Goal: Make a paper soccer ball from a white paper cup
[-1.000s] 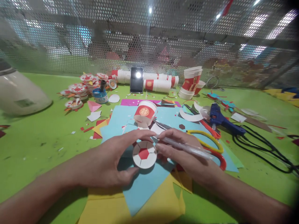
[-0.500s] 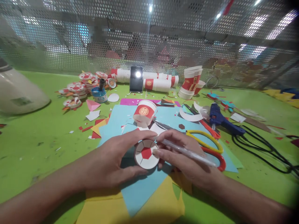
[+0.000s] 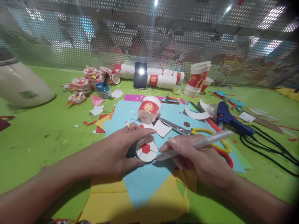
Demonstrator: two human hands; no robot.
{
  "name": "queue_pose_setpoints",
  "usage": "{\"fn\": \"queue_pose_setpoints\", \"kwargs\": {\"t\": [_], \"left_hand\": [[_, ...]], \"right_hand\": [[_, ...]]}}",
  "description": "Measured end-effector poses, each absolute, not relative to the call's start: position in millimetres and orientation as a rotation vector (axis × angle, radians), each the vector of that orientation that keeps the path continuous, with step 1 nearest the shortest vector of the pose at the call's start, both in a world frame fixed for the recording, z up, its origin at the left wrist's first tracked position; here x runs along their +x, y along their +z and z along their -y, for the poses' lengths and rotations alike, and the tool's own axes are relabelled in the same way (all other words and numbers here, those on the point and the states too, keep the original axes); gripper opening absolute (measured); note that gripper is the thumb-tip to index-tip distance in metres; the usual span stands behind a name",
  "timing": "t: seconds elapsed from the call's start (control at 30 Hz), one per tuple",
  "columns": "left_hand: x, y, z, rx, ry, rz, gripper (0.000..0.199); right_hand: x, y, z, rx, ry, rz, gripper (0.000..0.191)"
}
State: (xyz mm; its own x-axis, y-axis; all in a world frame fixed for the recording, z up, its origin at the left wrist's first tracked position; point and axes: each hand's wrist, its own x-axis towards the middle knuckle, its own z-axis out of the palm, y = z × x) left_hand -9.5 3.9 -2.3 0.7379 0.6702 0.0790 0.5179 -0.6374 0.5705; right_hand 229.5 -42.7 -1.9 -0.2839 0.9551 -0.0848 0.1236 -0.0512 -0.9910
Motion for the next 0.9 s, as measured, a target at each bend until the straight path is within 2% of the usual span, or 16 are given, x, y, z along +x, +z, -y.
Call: {"fn": "queue_pose_setpoints", "kwargs": {"t": [0.1,0.37,0.9], "left_hand": [[-7.3,0.2,-4.7,2.418,0.32,-0.942,0.057],[-8.1,3.4,-2.4,2.438,0.258,-0.978,0.049],[-7.7,4.0,-2.5,2.439,0.235,-0.952,0.05]], "right_hand": [[225.3,-1.8,41.7,-1.201,1.451,1.458,0.024],[220.8,1.0,44.4,-1.353,1.352,1.459,0.016],[221.5,-1.5,44.1,-1.395,1.273,1.529,0.019]]}}
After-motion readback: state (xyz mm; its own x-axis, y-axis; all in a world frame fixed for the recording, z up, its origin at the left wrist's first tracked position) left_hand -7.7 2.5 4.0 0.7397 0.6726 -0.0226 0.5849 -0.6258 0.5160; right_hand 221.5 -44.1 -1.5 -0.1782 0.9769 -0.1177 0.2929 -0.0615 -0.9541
